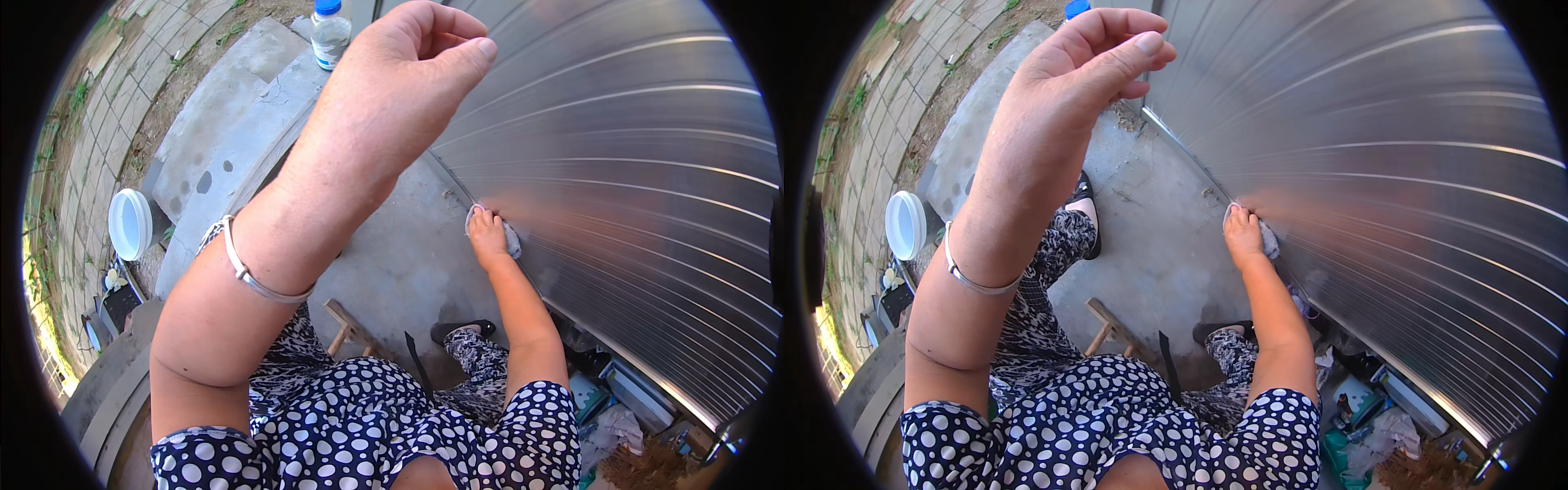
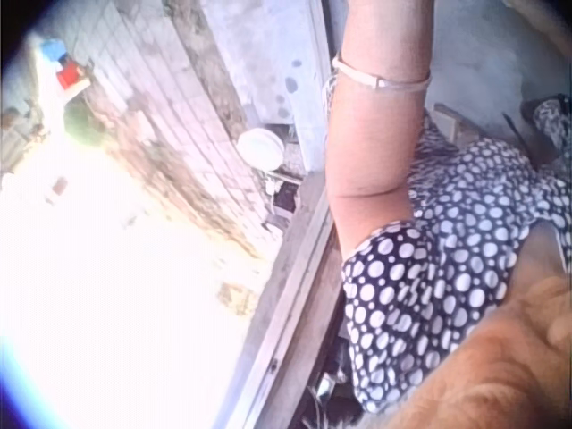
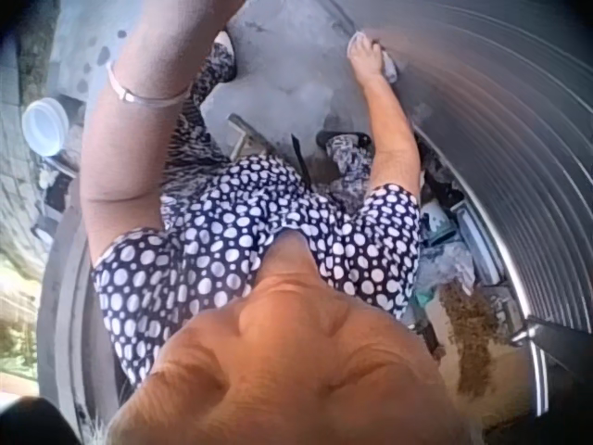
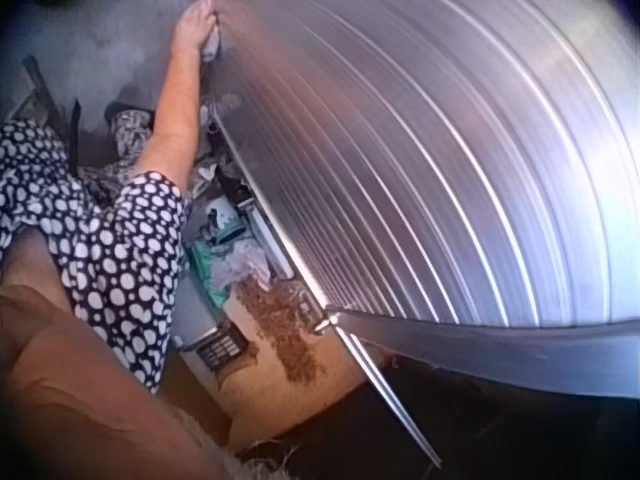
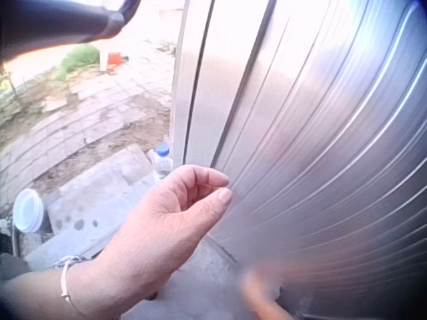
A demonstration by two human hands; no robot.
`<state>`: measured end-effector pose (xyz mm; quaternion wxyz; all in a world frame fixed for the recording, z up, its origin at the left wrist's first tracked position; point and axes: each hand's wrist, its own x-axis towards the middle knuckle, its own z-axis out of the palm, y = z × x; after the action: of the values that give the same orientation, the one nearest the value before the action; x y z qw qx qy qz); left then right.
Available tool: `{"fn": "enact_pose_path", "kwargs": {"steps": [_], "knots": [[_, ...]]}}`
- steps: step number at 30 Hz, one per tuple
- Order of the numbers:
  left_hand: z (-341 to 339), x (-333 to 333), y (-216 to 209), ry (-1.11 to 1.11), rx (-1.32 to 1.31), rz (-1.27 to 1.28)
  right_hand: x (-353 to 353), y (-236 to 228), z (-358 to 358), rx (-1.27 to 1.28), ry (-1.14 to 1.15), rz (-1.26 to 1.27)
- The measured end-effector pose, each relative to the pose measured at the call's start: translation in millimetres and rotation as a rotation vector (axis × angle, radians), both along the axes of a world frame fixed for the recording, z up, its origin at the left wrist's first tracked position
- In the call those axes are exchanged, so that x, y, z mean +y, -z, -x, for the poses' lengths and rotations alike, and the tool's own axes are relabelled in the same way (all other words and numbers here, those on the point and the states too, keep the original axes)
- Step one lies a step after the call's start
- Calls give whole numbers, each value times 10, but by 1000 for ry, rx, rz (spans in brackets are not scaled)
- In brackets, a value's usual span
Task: The person wipes a metal roll-up door with a cloth, moving from the lower section upward and across the surface. They also wipe the door handle and surrounding frame. The task is performed continuously with a single cloth.
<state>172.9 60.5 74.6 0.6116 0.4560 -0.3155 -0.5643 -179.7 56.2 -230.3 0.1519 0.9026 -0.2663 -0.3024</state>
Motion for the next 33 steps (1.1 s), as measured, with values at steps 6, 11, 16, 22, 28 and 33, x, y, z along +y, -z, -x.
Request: {"fn": "enact_pose_path", "kwargs": {"steps": [6,11,16,22,28,33], "knots": [[210,-53,-25,-13,-61,-28,215,-43,493,-36,64,20],[454,-28,-11,-17,-208,16,409,-95,934,-63,201,4],[583,-66,210,100,-379,40,632,-52,1372,-175,362,25],[782,-104,294,169,-422,3,810,0,1830,-252,483,15],[790,-155,359,183,-462,9,945,-128,2025,-329,636,8],[813,-189,349,202,-427,5,1067,12,2269,-389,715,66]]}}
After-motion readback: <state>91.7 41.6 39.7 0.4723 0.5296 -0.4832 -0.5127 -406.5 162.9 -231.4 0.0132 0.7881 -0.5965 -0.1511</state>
